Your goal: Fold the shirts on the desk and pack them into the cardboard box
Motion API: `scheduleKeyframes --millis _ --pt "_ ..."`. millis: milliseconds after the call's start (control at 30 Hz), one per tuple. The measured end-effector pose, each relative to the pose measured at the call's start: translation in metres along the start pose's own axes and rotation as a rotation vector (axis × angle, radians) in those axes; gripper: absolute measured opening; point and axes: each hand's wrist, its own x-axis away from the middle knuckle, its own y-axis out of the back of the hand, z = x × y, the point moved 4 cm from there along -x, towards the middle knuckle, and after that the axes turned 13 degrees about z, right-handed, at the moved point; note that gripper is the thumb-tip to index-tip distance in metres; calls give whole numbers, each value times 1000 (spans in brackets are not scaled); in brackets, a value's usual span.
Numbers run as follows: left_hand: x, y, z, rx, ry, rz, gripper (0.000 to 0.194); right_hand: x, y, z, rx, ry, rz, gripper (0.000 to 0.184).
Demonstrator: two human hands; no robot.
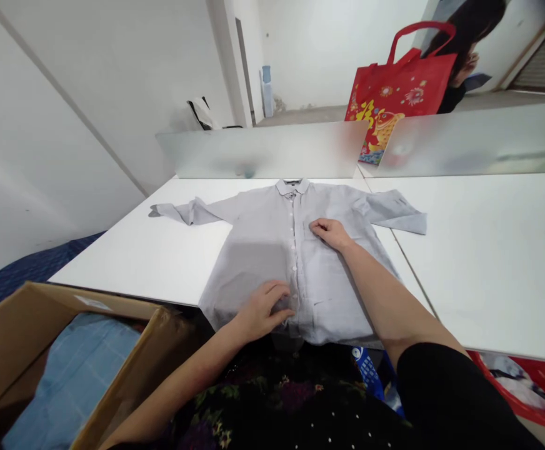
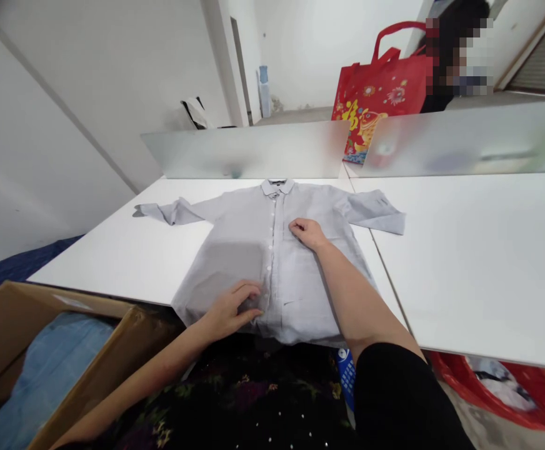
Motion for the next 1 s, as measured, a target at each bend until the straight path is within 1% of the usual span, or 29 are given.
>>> scheduleKeyframes --millis 67,133,200,267,300,367,400,433,467,533,567,600,667,700,733,767,833,900,933,1000 --pt "6 -5 -5 -131 -32 -3 38 1 0 2 -9 -5 -8 25" --pt "11 -12 -9 -271 -84 23 45 2 -1 3 -15 -10 -12 26" --pt "16 -18 -11 -360 -136 36 44 0 -1 3 -11 -17 1 26" --pt "25 -21 -11 -374 -172 -3 35 -3 -1 5 5 -44 23 26" --pt "31 -21 -11 -355 -174 -48 28 -3 0 8 23 -66 36 26" --pt "47 -21 -9 -269 -154 -149 16 2 1 21 88 -107 55 23" --pt "55 -24 -6 -200 -137 -171 14 11 2 32 125 -110 56 20" --pt "63 -28 -3 -111 -119 -158 14 24 2 46 150 -96 49 18" --pt "71 -34 2 -1 -101 -118 17 42 1 62 158 -72 45 16" --pt "82 -51 15 258 -16 6 22 93 -5 97 56 -4 23 17" --pt "87 -60 24 386 63 61 24 123 -13 112 -34 6 53 19" --pt "90 -69 33 505 156 102 26 155 -25 122 -140 0 119 20" --pt "92 -85 47 726 329 161 30 214 -60 130 -395 -35 347 18" --pt "91 -92 50 841 387 191 33 240 -81 127 -539 -63 449 19" --pt "89 -97 52 963 420 214 36 260 -101 118 -664 -134 497 21" --pt "86 -101 51 1092 432 228 39 275 -121 105 -752 -226 486 20" --pt "80 -106 48 1341 423 223 43 290 -151 72 -922 -379 272 25" --pt "74 -109 45 1521 401 185 44 293 -173 45 -1061 -476 82 30" --pt "72 -111 44 1579 392 169 44 291 -180 36 -1107 -496 20 31" --pt "69 -117 46 1636 372 156 44 284 -188 26 -1123 -483 -16 30"
